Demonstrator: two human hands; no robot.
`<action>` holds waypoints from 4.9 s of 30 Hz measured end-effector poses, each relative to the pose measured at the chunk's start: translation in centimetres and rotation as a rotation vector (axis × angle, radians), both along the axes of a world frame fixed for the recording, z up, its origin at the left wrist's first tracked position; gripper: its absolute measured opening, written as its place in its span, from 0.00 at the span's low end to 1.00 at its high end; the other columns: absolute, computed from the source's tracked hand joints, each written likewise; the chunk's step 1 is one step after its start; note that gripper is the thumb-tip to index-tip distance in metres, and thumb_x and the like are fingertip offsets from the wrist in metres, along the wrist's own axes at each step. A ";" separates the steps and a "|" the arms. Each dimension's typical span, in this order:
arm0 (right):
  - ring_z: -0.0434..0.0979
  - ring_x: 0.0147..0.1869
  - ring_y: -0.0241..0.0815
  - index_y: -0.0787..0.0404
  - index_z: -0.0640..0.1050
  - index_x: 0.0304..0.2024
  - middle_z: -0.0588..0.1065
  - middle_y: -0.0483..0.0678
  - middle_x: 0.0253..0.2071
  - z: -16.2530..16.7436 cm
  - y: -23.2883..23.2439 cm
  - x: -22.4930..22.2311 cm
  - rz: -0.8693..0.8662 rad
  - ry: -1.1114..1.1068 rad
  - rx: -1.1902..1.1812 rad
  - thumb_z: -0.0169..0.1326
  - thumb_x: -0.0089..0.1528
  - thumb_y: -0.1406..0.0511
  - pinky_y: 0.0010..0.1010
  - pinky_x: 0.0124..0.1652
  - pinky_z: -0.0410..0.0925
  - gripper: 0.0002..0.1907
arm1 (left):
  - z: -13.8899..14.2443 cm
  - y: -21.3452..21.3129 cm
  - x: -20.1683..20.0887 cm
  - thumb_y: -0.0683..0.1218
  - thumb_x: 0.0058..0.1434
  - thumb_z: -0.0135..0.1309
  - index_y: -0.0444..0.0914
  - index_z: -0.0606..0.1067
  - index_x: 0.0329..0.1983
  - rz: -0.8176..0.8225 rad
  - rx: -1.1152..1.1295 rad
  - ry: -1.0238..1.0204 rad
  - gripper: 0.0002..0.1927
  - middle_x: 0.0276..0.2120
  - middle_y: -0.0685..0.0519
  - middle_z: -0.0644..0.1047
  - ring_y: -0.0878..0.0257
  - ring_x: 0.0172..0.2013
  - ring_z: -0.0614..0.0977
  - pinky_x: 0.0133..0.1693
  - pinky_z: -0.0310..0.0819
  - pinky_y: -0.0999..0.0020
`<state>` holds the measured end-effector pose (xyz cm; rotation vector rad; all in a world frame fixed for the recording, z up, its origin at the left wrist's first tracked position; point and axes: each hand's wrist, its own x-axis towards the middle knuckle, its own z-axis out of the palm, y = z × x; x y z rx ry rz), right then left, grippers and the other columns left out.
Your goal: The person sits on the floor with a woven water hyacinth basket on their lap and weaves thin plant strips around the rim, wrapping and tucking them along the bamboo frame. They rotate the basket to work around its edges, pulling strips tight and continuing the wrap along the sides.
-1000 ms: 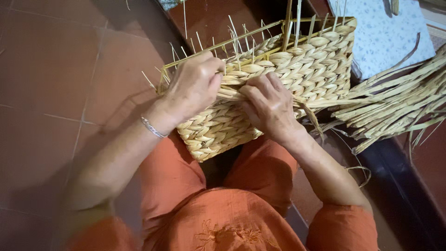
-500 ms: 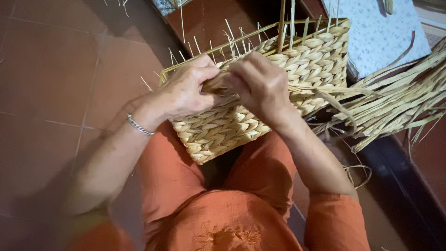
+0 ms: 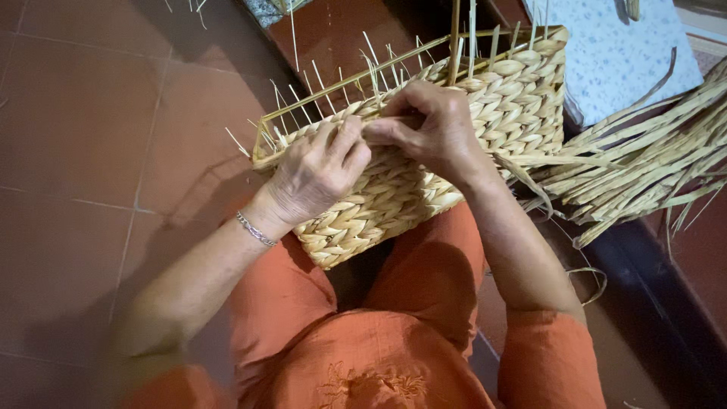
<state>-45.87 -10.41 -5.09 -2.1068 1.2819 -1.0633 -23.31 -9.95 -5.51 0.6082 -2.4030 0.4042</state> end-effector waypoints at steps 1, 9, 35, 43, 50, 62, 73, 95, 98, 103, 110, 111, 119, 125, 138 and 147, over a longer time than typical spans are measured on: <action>0.82 0.34 0.36 0.63 0.79 0.35 0.79 0.48 0.32 -0.2 0.0 0.1 -0.033 0.061 -0.106 0.69 0.63 0.64 0.27 0.33 0.75 0.12 | 0.0 0.1 0.1 0.38 0.61 0.55 0.31 0.71 0.37 0.009 -0.019 -0.012 0.06 0.47 0.41 0.75 0.53 0.42 0.82 0.38 0.81 0.65; 0.69 0.24 0.39 0.62 0.71 0.30 0.71 0.48 0.28 -2.4 0.4 1.2 -0.173 0.286 -0.404 0.67 0.65 0.62 0.33 0.22 0.62 0.18 | -1.4 -0.6 -0.2 0.36 0.70 0.55 0.26 0.70 0.46 -0.056 0.259 0.198 0.07 0.40 0.41 0.75 0.54 0.37 0.81 0.37 0.81 0.66; 0.67 0.13 0.38 0.60 0.81 0.31 0.72 0.44 0.15 -1.8 2.2 0.9 -0.130 0.504 0.068 0.55 0.71 0.57 0.35 0.16 0.61 0.18 | 2.4 -7.4 -1.7 0.50 0.62 0.60 0.33 0.76 0.27 0.248 1.231 -0.070 0.16 0.22 0.44 0.79 0.55 0.24 0.83 0.31 0.77 0.59; 0.72 0.22 0.36 0.56 0.84 0.37 0.81 0.47 0.27 3.4 2.9 -7.8 -0.545 0.559 0.672 0.61 0.59 0.46 0.31 0.23 0.67 0.22 | -0.1 -8.8 -0.7 0.52 0.61 0.62 0.34 0.77 0.30 0.183 1.168 -0.036 0.16 0.30 0.45 0.80 0.55 0.34 0.83 0.39 0.76 0.56; 0.69 0.20 0.34 0.58 0.84 0.35 0.77 0.46 0.24 1.6 4.2 -18.1 -0.702 0.742 0.269 0.58 0.65 0.40 0.28 0.25 0.66 0.29 | 0.2 -8.3 -0.8 0.51 0.60 0.61 0.34 0.76 0.33 0.132 1.141 -0.001 0.15 0.31 0.47 0.80 0.55 0.33 0.83 0.37 0.77 0.57; 0.67 0.30 0.38 0.48 0.75 0.26 0.67 0.38 0.24 -2.0 6.5 -30.5 -1.121 1.092 -0.387 0.46 0.73 0.50 0.41 0.45 0.62 0.22 | 2.2 -4.7 -0.8 0.49 0.63 0.59 0.39 0.75 0.44 0.272 1.077 0.042 0.12 0.29 0.47 0.82 0.49 0.33 0.83 0.39 0.74 0.52; 0.72 0.42 0.42 0.59 0.80 0.43 0.76 0.47 0.38 -2.3 5.1 -9.7 -0.141 0.389 -0.626 0.74 0.63 0.68 0.32 0.37 0.66 0.13 | 1.5 -3.1 -2.1 0.37 0.59 0.57 0.32 0.77 0.35 0.151 0.503 -0.116 0.02 0.34 0.40 0.79 0.43 0.34 0.82 0.37 0.78 0.50; 0.74 0.31 0.40 0.65 0.76 0.43 0.76 0.51 0.33 0.7 1.7 -1.3 -0.093 0.313 -0.595 0.60 0.70 0.73 0.30 0.27 0.68 0.04 | 1.1 -1.9 -2.6 0.45 0.54 0.66 0.34 0.78 0.48 -0.148 0.835 0.180 0.19 0.44 0.50 0.78 0.55 0.44 0.79 0.47 0.76 0.59; 0.81 0.35 0.38 0.65 0.79 0.42 0.80 0.51 0.36 1.6 0.4 -2.3 -0.074 0.156 -0.258 0.61 0.70 0.70 0.26 0.32 0.75 0.04 | 0.0 -1.8 -3.4 0.50 0.55 0.66 0.32 0.74 0.42 0.009 0.676 0.127 0.20 0.38 0.46 0.74 0.51 0.39 0.77 0.41 0.74 0.54; 0.84 0.36 0.39 0.62 0.81 0.41 0.82 0.50 0.35 1.3 -0.4 -4.2 -0.102 0.044 0.180 0.61 0.66 0.67 0.26 0.36 0.78 0.04 | -1.8 -1.4 -4.8 0.41 0.67 0.54 0.36 0.68 0.40 0.181 0.600 0.149 0.06 0.35 0.49 0.68 0.55 0.35 0.75 0.32 0.75 0.59; 0.83 0.38 0.39 0.62 0.80 0.40 0.80 0.49 0.36 -1.2 -1.0 -4.2 -0.057 0.212 -0.215 0.64 0.66 0.62 0.25 0.37 0.78 0.10 | -3.2 -1.3 -3.5 0.34 0.69 0.51 0.34 0.66 0.38 0.026 0.090 0.145 0.07 0.40 0.49 0.68 0.61 0.38 0.76 0.37 0.82 0.75; 0.82 0.38 0.38 0.61 0.79 0.39 0.80 0.49 0.36 -1.5 -0.9 -4.1 -0.032 0.226 -0.297 0.66 0.65 0.59 0.25 0.36 0.77 0.13 | -3.3 -1.3 -3.4 0.34 0.69 0.52 0.34 0.66 0.36 0.005 0.072 0.136 0.08 0.40 0.48 0.70 0.61 0.38 0.77 0.34 0.81 0.76; 0.71 0.22 0.33 0.58 0.74 0.27 0.75 0.42 0.24 -3.1 0.3 -2.8 -0.208 0.350 -0.406 0.68 0.64 0.54 0.29 0.20 0.63 0.21 | -2.6 -1.2 -3.2 0.33 0.66 0.52 0.33 0.65 0.36 -0.025 0.285 0.181 0.08 0.31 0.47 0.73 0.58 0.33 0.78 0.32 0.79 0.66; 0.72 0.20 0.36 0.58 0.76 0.25 0.73 0.45 0.19 -3.1 2.7 -2.8 -0.168 0.276 -0.222 0.65 0.67 0.58 0.32 0.20 0.65 0.19 | -1.7 -2.8 -4.0 0.33 0.64 0.55 0.31 0.65 0.36 -0.019 0.512 0.246 0.09 0.25 0.44 0.74 0.50 0.27 0.80 0.30 0.77 0.58; 0.66 0.43 0.42 0.54 0.76 0.41 0.71 0.44 0.36 -1.6 3.8 -6.5 -0.210 0.466 -0.666 0.75 0.60 0.54 0.35 0.40 0.62 0.21 | -1.3 -3.6 -4.4 0.34 0.60 0.57 0.30 0.61 0.59 0.092 0.518 0.317 0.26 0.40 0.37 0.70 0.53 0.27 0.78 0.26 0.79 0.67; 0.82 0.40 0.37 0.64 0.78 0.42 0.80 0.49 0.38 -1.6 4.6 -7.0 0.029 0.206 -0.099 0.62 0.67 0.67 0.27 0.35 0.76 0.07 | 0.3 -4.6 -4.8 0.36 0.59 0.56 0.31 0.78 0.40 0.073 0.558 -0.021 0.06 0.34 0.41 0.75 0.48 0.30 0.80 0.34 0.78 0.55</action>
